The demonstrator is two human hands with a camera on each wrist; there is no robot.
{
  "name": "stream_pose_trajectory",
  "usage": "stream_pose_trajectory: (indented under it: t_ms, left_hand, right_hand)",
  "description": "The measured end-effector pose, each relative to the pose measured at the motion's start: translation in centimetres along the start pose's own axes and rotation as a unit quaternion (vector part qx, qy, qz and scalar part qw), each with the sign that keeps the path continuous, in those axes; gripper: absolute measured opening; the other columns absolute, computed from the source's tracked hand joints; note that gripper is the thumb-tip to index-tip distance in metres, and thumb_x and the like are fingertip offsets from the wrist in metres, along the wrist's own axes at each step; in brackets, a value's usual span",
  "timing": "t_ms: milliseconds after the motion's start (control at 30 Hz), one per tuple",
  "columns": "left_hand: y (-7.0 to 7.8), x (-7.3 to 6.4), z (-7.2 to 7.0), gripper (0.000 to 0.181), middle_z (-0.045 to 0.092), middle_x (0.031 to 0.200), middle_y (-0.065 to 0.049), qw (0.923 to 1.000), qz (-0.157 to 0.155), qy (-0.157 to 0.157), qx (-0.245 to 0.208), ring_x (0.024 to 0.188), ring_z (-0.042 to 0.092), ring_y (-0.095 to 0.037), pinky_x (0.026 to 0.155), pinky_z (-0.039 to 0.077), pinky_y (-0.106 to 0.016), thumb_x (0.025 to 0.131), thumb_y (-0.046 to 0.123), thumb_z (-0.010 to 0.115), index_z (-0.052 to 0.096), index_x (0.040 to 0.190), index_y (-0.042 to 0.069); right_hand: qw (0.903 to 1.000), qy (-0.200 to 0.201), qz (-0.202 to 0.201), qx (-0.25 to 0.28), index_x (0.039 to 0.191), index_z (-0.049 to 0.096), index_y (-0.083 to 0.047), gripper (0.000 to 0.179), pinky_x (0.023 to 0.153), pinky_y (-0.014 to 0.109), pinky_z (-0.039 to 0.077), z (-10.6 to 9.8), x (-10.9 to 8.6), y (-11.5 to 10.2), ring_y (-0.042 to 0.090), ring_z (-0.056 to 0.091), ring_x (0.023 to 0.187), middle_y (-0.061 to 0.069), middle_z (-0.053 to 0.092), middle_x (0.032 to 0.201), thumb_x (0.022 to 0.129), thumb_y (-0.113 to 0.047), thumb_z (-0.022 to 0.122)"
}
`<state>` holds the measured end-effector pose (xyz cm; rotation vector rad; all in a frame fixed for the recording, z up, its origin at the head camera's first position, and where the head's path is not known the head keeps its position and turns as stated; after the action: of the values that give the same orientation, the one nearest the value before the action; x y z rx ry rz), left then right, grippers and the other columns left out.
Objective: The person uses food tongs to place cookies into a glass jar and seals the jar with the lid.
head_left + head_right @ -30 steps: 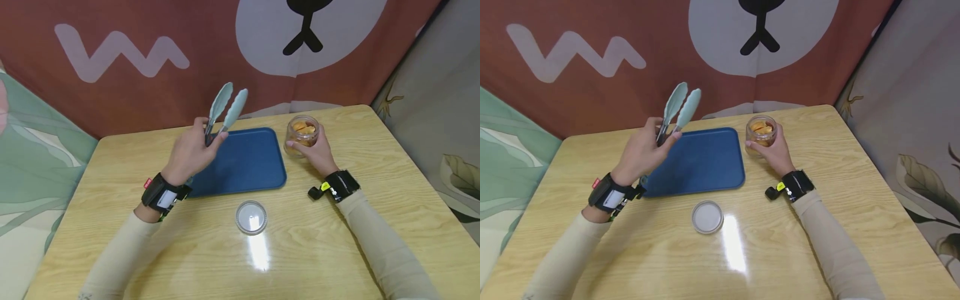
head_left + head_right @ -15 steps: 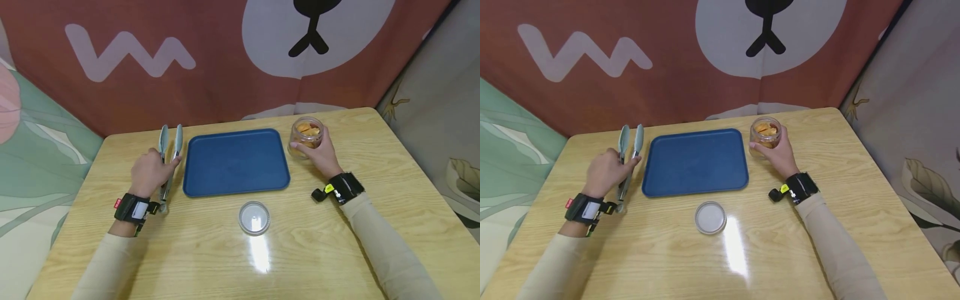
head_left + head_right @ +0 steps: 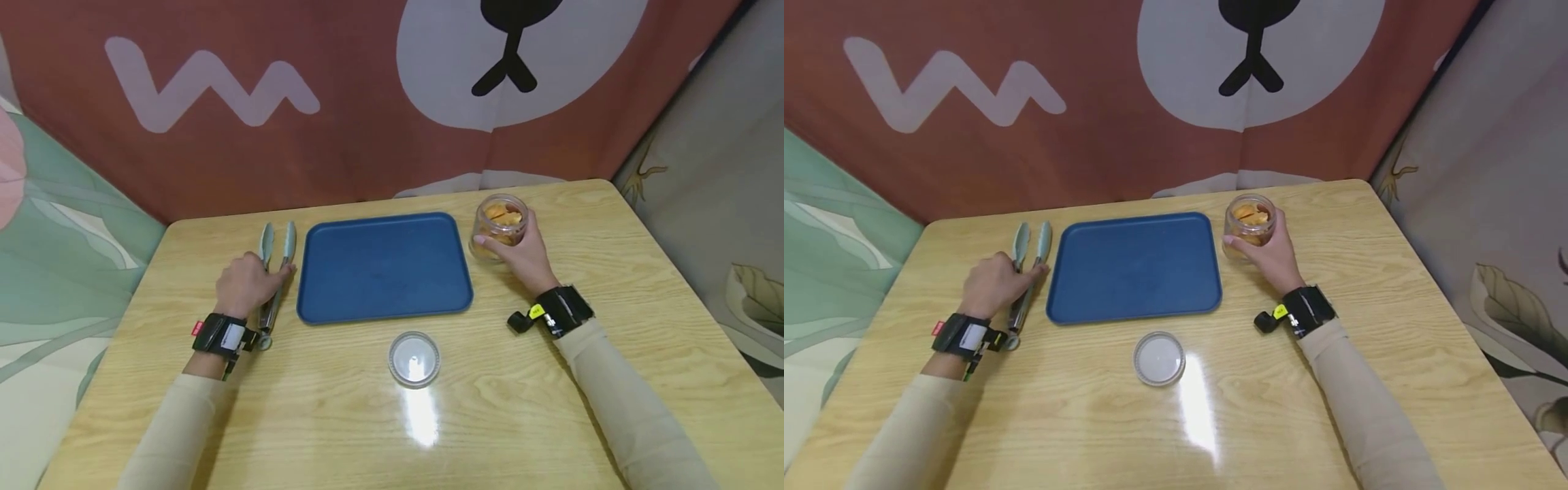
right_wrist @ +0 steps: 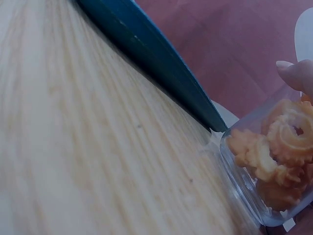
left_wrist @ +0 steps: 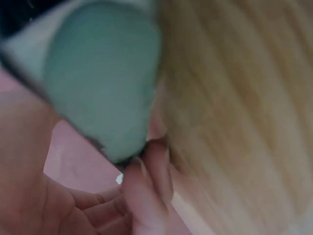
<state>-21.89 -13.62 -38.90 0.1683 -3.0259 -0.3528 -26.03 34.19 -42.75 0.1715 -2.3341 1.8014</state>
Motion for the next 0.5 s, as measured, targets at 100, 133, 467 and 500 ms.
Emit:
stream_pose_trajectory:
  t_ms: [100,133,467,500]
  left_hand:
    - [-0.24,-0.29,0.06,0.063,0.042,0.047,-0.005,0.9997,-0.012,-0.017,0.016,0.034,0.047,-0.023,0.027,0.030,-0.032,0.082,0.065,0.054,0.047,0.063,0.005]
    - [-0.27,-0.37,0.02,0.064,0.044,0.048,-0.007,0.9995,-0.015,-0.019,0.021,0.034,0.047,-0.023,0.027,0.031,-0.032,0.081,0.066,0.054,0.047,0.065,0.004]
    - [-0.17,-0.72,-0.34,0.065,0.048,0.054,-0.011,0.9987,0.003,-0.042,0.028,0.039,0.049,-0.025,0.031,0.033,-0.033,0.082,0.064,0.055,0.047,0.077,0.000]
    - [-0.19,-0.79,-0.39,0.064,0.049,0.054,-0.011,0.9987,0.004,-0.044,0.026,0.039,0.049,-0.025,0.031,0.033,-0.034,0.082,0.064,0.055,0.047,0.077,0.001]
  right_hand:
    - [1.0000,0.002,0.002,-0.008,0.140,0.029,-0.020,0.084,0.096,0.044,0.033,0.10,0.30,0.96,0.017,0.042,0.117,0.008,0.042,0.131,0.075,-0.031,0.080]
    - [0.9999,0.002,0.002,-0.010,0.140,0.029,-0.021,0.084,0.096,0.044,0.033,0.13,0.31,1.09,0.017,0.042,0.117,0.008,0.042,0.131,0.074,-0.032,0.080]
    - [1.0000,-0.002,-0.005,-0.004,0.141,0.028,-0.019,0.084,0.094,0.045,0.033,0.11,0.25,0.91,0.017,0.041,0.117,0.007,0.040,0.132,0.076,-0.031,0.079]
    - [1.0000,-0.003,-0.005,-0.004,0.142,0.027,-0.018,0.084,0.094,0.045,0.033,0.14,0.25,0.89,0.017,0.041,0.117,0.008,0.039,0.132,0.076,-0.031,0.079]
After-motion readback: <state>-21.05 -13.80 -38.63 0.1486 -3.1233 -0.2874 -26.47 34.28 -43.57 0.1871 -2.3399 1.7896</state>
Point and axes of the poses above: each hand's wrist, its own x-axis towards the middle knuckle, its own z-axis out of the palm, y = z × x, the point moved 3 cm from there along x, towards the middle knuckle
